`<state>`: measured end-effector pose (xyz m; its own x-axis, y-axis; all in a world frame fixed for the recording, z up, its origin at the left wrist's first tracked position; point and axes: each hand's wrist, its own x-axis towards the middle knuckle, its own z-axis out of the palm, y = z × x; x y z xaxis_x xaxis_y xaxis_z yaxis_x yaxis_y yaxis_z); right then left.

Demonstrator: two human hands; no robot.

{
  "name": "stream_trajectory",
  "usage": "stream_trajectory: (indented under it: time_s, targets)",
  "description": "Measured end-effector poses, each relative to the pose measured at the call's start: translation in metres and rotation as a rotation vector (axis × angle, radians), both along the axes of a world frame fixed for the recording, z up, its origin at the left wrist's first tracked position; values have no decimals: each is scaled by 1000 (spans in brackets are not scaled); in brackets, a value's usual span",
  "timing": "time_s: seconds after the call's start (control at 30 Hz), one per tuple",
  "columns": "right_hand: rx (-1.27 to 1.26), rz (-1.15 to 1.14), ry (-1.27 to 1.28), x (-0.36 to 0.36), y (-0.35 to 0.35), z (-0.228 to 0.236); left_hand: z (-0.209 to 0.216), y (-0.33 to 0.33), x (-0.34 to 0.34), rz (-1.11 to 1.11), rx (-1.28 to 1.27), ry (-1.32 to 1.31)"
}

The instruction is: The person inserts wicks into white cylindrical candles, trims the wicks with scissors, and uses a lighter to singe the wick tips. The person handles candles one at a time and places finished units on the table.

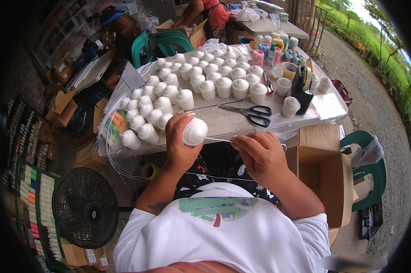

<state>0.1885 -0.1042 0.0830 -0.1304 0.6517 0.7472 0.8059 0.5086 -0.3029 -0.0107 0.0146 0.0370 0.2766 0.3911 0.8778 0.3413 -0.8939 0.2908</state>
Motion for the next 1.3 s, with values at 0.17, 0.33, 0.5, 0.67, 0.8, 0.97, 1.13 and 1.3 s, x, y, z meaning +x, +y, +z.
stream_trajectory:
  time_s: [0.17, 0.33, 0.5, 0.67, 0.8, 0.97, 1.13, 1.3]
  targets:
    - [13, -26, -109, -2, -5, 6, 1, 0, -1, 90, 80, 72]
    - [-1, -28, -124, -7, -6, 9, -1, 0, -1, 137, 124, 91]
    - [-68, -55, -116, -8, -7, 9, -2, 0, -3, 140, 118, 106]
    - [-46, -65, -99, -7, 1, 0, 1, -1, 0, 110, 65, 165]
    - [-13, -120, -26, 2, 1, -5, -11, 18, 3, -57, -518, 2]
    - [-34, -180, -4, 14, 2, -14, -55, 69, 3, -430, -1289, -398]
    - [-29, -121, -23, 10, 6, -22, -26, 50, 11, -830, -1637, -675]
    - [-11, -78, -15, 2, 9, -22, -23, 41, 8, -928, -1681, -677]
